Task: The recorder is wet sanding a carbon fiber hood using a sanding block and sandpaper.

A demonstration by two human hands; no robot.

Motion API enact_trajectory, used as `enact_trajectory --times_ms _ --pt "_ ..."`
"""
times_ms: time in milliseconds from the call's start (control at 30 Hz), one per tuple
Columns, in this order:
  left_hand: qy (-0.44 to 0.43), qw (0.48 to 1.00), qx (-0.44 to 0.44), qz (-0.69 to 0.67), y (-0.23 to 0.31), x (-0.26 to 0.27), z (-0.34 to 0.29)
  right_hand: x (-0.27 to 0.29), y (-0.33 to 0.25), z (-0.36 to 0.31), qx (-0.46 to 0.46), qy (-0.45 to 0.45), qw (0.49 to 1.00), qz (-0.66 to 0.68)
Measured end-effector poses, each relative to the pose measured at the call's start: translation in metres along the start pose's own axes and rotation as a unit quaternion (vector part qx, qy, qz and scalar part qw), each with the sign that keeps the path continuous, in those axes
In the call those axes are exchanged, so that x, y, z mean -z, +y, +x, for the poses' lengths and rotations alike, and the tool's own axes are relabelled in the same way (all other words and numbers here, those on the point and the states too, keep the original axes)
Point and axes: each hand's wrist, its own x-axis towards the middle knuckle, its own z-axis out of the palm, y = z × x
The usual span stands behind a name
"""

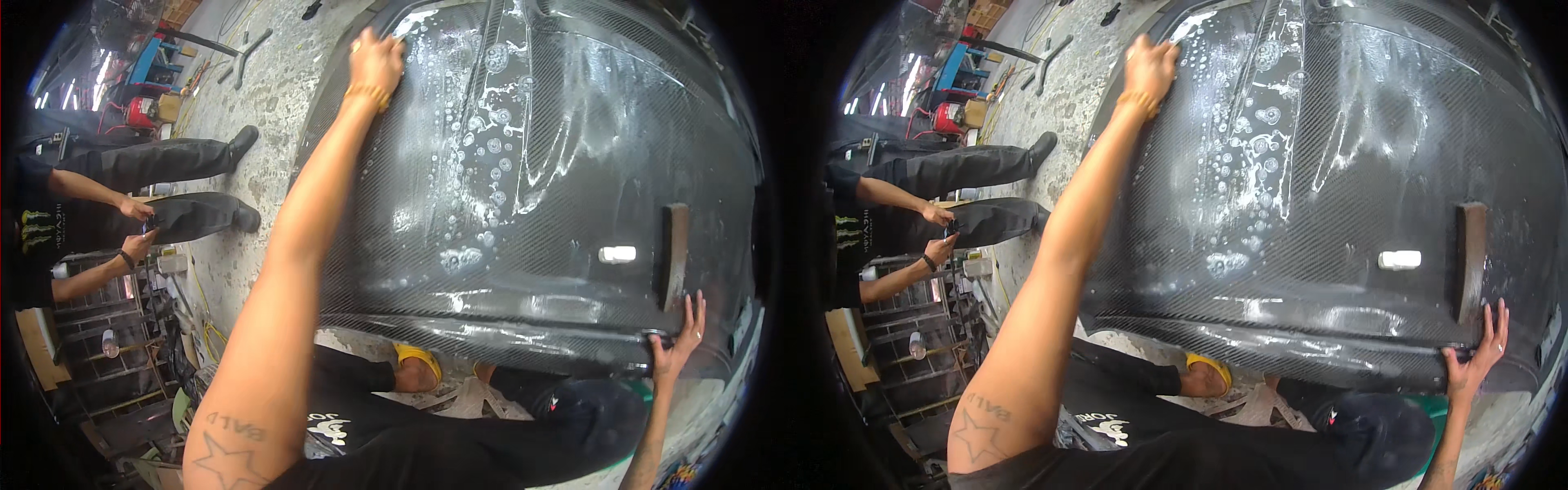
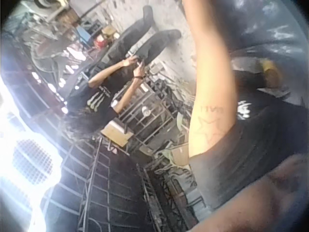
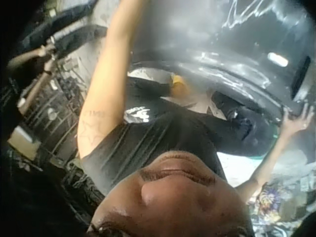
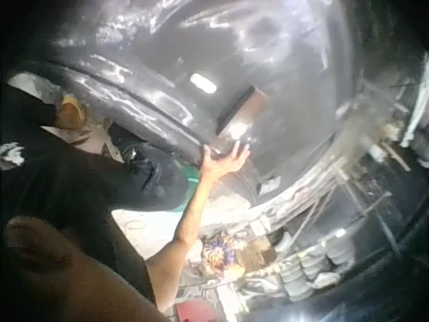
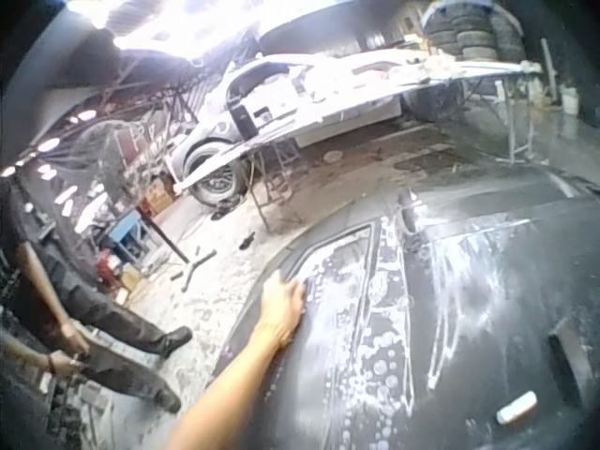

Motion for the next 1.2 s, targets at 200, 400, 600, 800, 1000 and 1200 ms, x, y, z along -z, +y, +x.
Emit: enact_trajectory --times_ms 200,400,600,800,1000,1200 --pt "-0.062 0.989 -0.025 -0.13 0.022 0.018 -0.05 -0.005 -0.007 0.001 -0.021 -0.017 1.0 0.01" --pt "-0.175 0.965 -0.041 -0.19 0.1 0.156 -0.186 0.006 0.002 -0.012 -0.017 0.006 1.0 -0.017" --pt "-0.069 0.988 -0.003 -0.139 -0.003 0.038 -0.001 -0.009 -0.02 0.012 -0.006 0.012 0.999 0.03" --pt "-0.122 0.981 -0.006 -0.149 0.098 0.081 -0.122 0.006 0.002 -0.016 -0.03 -0.01 0.999 -0.013" --pt "-0.239 0.953 -0.099 -0.16 0.124 0.168 -0.175 0.009 0.001 -0.014 -0.023 0.015 1.0 -0.012" --pt "-0.073 0.993 0.015 -0.091 0.045 0.053 -0.045 -0.011 -0.011 0.003 -0.006 0.014 1.0 0.012"
